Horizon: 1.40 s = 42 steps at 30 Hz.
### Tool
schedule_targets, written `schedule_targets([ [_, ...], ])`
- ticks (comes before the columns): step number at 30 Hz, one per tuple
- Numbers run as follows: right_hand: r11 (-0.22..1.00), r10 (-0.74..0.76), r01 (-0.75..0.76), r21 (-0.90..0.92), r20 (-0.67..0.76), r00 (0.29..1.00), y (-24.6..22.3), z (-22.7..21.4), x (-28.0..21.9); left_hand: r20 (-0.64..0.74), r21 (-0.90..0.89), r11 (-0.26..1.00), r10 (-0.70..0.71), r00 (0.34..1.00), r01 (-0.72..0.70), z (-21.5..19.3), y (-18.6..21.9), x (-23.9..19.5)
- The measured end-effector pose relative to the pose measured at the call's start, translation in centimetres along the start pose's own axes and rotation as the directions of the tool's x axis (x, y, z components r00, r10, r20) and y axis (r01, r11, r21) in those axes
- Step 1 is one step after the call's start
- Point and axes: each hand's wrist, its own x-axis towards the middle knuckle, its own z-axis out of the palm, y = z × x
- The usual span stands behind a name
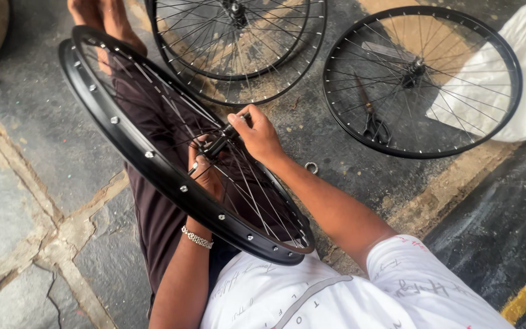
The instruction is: The person sits on the floor and works on a bicycle wheel, using a tool to tighten the spokes. They rotate the wheel to access different sections and continue adjusting the spokes with the tool.
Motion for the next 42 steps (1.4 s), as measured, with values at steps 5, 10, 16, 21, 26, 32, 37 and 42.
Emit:
schedule_targets([
  [5,0.995,-0.092,0.092,0.049,-0.014,0.996,0.6,-0.2,0.1,0.003,0.014,0.997,0.077,0.997,-0.078,-0.4,-1.1,1.0],
  [10,0.992,-0.084,0.083,0.092,0.006,0.996,1.0,-0.2,-0.3,-0.099,-0.097,0.973,-0.219,0.971,0.209,-0.7,-0.3,-0.1],
  [16,0.994,-0.086,0.085,0.066,0.011,0.996,1.4,-0.5,-0.7,-0.115,-0.314,0.903,-0.344,0.932,0.294,0.5,0.3,-0.6],
  [21,0.998,-0.062,0.062,0.030,0.010,0.998,1.0,-0.9,-0.3,-0.049,-0.074,0.981,-0.181,0.982,0.177,0.6,0.1,0.1],
  [26,0.998,0.018,-0.022,0.051,0.071,0.997,1.8,-0.7,-0.4,-0.070,-0.216,0.955,-0.223,0.972,0.204,-1.2,-1.4,0.2],
  [32,0.877,-0.174,0.150,-0.456,-0.010,0.985,5.8,-3.8,-2.0,0.050,-0.057,0.986,0.159,0.986,-0.156,-3.1,-2.5,1.8],
  [37,0.248,-0.236,-0.150,-0.957,-0.210,0.949,11.0,-15.3,-2.4,0.006,-0.229,0.973,-0.012,1.000,0.013,-2.9,-0.9,0.7],
  [42,0.119,0.222,-0.271,-0.955,-0.240,0.945,16.4,-24.0,-3.7,0.051,-0.219,0.976,0.001,0.999,0.010,-1.7,1.1,0.4],
])
